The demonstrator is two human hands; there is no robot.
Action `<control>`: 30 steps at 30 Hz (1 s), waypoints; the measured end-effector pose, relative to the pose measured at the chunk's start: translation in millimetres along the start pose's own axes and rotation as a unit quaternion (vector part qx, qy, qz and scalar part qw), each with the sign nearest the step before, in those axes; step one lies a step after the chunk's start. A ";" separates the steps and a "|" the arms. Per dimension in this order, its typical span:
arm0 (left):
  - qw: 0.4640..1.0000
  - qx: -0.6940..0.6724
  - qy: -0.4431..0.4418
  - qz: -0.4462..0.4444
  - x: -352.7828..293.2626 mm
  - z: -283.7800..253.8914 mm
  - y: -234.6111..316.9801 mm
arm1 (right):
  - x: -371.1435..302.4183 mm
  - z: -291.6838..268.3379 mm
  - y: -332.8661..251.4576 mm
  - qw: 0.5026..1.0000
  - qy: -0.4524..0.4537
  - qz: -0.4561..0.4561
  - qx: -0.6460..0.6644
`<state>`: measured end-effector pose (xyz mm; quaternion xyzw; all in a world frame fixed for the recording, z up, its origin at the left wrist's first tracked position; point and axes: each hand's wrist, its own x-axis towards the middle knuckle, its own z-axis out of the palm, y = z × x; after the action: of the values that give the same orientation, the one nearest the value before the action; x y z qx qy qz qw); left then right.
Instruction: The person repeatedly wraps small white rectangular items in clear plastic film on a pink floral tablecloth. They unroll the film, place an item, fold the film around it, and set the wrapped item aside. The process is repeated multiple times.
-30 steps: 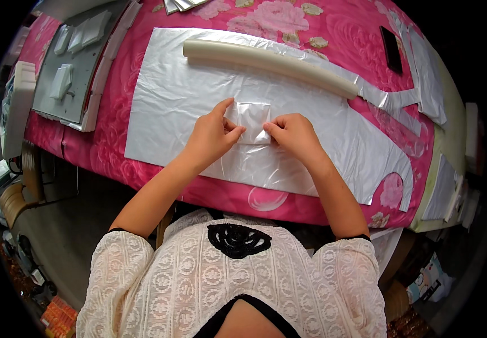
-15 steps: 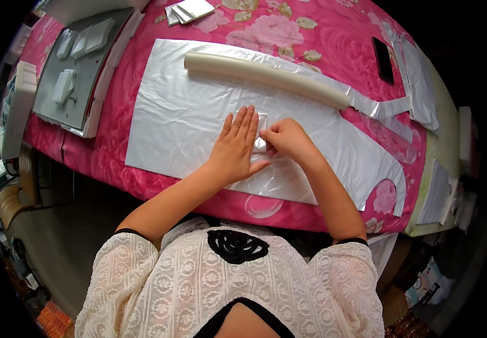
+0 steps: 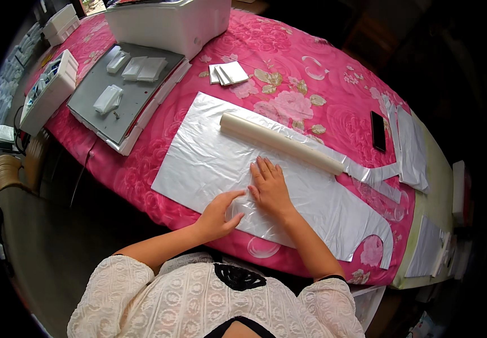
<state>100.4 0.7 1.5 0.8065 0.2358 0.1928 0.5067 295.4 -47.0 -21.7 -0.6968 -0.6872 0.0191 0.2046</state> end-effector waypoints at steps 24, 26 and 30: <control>0.991 0.062 0.096 -0.072 -36.7 -127.7 -11.5 | 98.0 -5.9 -80.6 0.953 -0.073 -0.175 0.237; 0.982 0.000 0.171 -0.074 15.8 -153.5 -34.6 | 150.4 -5.8 -42.5 0.946 -0.045 -0.050 0.317; 0.963 -0.038 0.253 -0.081 147.7 -175.3 -87.3 | 262.0 18.1 53.9 0.827 0.063 0.159 0.535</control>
<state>108.1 245.9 5.1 0.6896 0.4132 0.3579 0.4750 355.4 212.2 11.6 -0.5772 -0.4347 0.3726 0.5823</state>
